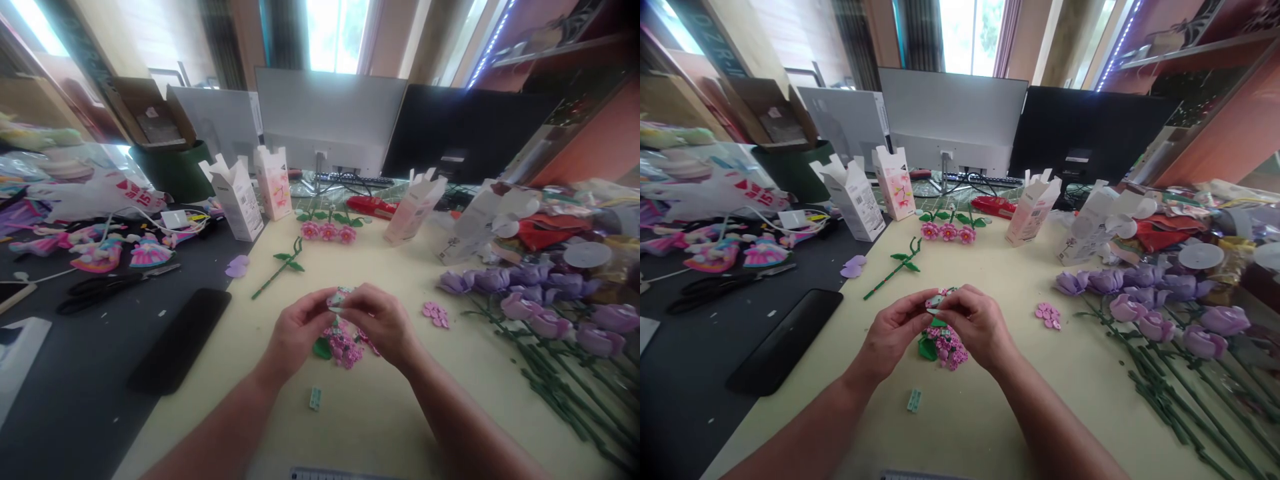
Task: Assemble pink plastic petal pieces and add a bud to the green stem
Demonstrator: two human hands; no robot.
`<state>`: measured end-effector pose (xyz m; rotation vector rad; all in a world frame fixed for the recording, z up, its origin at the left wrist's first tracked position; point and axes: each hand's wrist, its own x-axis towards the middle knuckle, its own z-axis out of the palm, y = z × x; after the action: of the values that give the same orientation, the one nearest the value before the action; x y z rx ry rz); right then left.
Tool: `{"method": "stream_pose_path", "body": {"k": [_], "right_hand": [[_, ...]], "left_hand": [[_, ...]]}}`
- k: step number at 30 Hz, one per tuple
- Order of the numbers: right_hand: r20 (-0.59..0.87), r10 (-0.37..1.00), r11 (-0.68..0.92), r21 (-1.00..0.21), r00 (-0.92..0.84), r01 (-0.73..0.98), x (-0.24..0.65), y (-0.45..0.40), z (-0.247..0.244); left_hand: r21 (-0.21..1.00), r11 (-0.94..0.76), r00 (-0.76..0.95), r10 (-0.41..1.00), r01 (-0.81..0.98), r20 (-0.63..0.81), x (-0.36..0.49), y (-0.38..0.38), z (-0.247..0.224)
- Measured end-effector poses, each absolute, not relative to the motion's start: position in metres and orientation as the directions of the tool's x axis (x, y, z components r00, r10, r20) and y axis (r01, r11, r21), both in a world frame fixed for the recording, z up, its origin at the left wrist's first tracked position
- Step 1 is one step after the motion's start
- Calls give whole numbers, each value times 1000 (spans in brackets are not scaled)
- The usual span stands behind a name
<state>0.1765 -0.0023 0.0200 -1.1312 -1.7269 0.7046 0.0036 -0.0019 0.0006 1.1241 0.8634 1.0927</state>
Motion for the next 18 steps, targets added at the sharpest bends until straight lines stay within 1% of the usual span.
{"method": "stream_pose_path", "body": {"k": [8,18], "right_hand": [[401,905,423,-808,-144,410,175,-1,16],[432,892,448,-815,-131,366,174,-3,13]], "left_hand": [[986,17,228,973,-168,22,3,-2,0],[985,16,204,979,-174,20,3,-2,1]]}}
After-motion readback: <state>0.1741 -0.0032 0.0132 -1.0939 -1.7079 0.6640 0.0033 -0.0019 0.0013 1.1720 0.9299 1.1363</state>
